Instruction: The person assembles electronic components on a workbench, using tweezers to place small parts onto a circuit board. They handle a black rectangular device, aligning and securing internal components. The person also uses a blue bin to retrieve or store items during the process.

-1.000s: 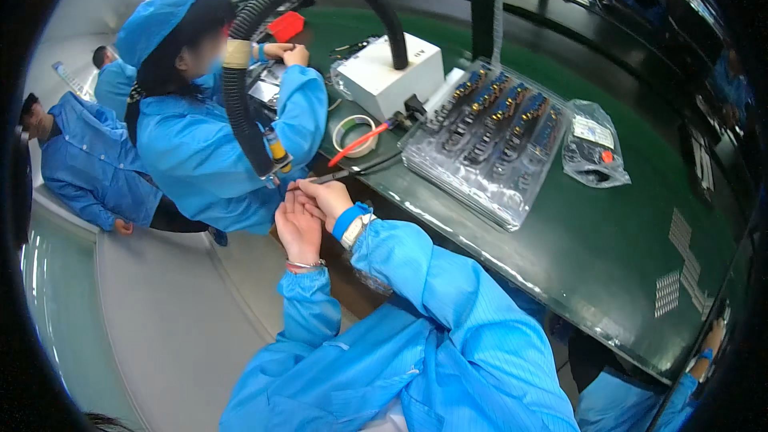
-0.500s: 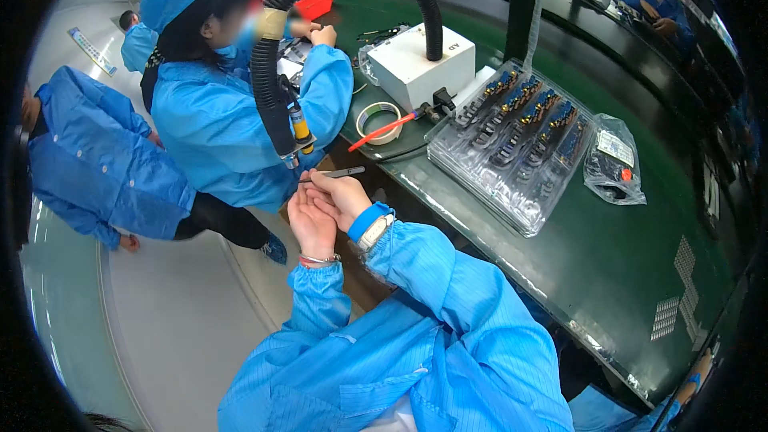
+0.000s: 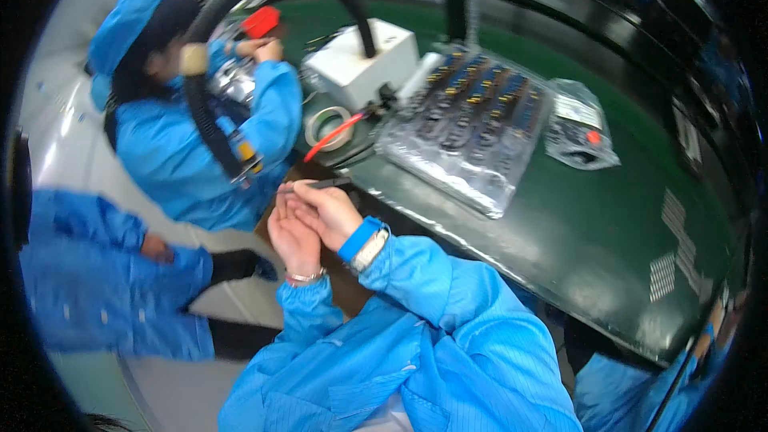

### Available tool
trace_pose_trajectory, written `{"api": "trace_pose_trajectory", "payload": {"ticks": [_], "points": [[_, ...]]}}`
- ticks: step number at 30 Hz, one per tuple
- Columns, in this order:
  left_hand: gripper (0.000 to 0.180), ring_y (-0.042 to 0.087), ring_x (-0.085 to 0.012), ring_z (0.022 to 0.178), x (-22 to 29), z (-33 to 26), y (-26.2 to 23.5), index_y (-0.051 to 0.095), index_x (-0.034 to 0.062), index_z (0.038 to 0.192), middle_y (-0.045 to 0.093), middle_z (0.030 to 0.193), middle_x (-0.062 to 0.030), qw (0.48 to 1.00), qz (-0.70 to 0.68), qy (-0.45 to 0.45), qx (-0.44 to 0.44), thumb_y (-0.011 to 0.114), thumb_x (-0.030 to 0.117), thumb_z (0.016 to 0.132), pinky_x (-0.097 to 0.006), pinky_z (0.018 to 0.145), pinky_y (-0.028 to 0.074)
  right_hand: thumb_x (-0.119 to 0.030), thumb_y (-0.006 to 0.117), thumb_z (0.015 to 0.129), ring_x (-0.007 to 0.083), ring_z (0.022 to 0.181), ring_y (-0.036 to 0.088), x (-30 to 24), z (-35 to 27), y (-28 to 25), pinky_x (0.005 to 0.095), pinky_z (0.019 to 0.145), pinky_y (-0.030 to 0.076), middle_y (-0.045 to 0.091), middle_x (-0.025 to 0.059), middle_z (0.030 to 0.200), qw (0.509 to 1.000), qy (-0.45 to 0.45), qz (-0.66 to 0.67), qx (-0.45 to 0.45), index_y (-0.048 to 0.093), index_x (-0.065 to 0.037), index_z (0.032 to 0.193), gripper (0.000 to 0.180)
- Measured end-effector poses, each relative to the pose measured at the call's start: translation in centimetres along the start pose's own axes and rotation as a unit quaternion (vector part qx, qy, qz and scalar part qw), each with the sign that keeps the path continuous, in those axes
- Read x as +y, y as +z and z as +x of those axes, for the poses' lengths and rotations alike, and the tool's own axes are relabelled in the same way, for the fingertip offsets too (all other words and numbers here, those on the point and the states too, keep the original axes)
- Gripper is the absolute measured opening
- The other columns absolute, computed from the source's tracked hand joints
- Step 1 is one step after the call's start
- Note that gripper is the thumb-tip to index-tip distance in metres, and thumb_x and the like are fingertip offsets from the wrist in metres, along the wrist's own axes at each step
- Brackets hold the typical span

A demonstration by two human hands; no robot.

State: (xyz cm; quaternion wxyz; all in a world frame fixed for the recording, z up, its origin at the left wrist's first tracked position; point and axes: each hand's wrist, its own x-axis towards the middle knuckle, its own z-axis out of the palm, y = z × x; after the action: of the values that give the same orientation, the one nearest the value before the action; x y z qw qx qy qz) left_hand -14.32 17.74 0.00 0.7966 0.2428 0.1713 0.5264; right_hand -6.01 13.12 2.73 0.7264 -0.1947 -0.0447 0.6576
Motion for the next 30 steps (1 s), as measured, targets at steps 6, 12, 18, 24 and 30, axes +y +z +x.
{"api": "trace_pose_trajectory", "payload": {"ticks": [6, 12, 18, 24, 30], "points": [[0.047, 0.042, -0.0196, 0.109, -6.1, -5.1, 7.8, 0.034, -0.0003, 0.126, 0.044, 0.119, -0.0096, 0.948, 0.14, -0.157, -0.238, 0.034, 0.031, 0.091, -0.033, 0.094, 0.032, -0.019, 0.053, 0.087, 0.0117, 0.083, 0.058, -6.9, -9.6, -1.9, 0.0233, 0.071, 0.047, 0.06, 0.0059, 0.092, 0.95, -0.297, -0.06, 0.078, 0.055, -0.002, 0.103, 0.024], [0.064, 0.031, -0.0202, 0.122, -12.3, -6.7, 16.3, 0.021, -0.0042, 0.133, 0.029, 0.135, -0.0145, 0.821, 0.184, -0.179, -0.51, 0.036, 0.041, 0.09, -0.032, 0.101, 0.022, -0.018, 0.055, 0.085, 0.0144, 0.094, 0.052, -12.1, -16.7, -4.3, 0.0298, 0.082, 0.04, 0.057, 0.0055, 0.102, 0.868, -0.478, -0.097, 0.096, 0.054, -0.005, 0.106, 0.025], [0.043, 0.048, -0.0134, 0.1, -15.5, -8.1, 19.5, 0.038, -0.0038, 0.125, 0.052, 0.112, -0.0088, 0.812, 0.101, -0.232, -0.527, 0.037, 0.025, 0.093, -0.027, 0.091, 0.034, -0.024, 0.051, 0.087, 0.0148, 0.093, 0.052, -13.4, -19.2, -5.4, 0.0287, 0.083, 0.041, 0.056, 0.0059, 0.099, 0.832, -0.522, -0.12, 0.142, 0.05, -0.003, 0.106, 0.028], [0.048, 0.051, -0.0186, 0.102, -17.1, -8.8, 20.8, 0.041, -0.0055, 0.121, 0.049, 0.118, -0.0153, 0.844, 0.13, -0.185, -0.486, 0.032, 0.033, 0.094, -0.03, 0.088, 0.039, -0.008, 0.058, 0.081, 0.0131, 0.094, 0.052, -15.0, -20.5, -6.3, 0.0293, 0.083, 0.04, 0.057, 0.0045, 0.101, 0.826, -0.494, -0.194, 0.19, 0.052, -0.004, 0.108, 0.028], [0.037, 0.05, -0.0237, 0.106, -17.3, -7.0, 19.6, 0.046, -0.0024, 0.111, 0.053, 0.11, -0.0165, 0.902, 0.034, -0.232, -0.363, 0.036, 0.029, 0.093, -0.039, 0.09, 0.042, 0.002, 0.056, 0.077, 0.0112, 0.089, 0.052, -17.8, -24.6, -9.1, 0.0225, 0.076, 0.044, 0.052, 0.0079, 0.102, 0.803, -0.374, -0.365, 0.288, 0.035, -0.005, 0.122, 0.05]]}}
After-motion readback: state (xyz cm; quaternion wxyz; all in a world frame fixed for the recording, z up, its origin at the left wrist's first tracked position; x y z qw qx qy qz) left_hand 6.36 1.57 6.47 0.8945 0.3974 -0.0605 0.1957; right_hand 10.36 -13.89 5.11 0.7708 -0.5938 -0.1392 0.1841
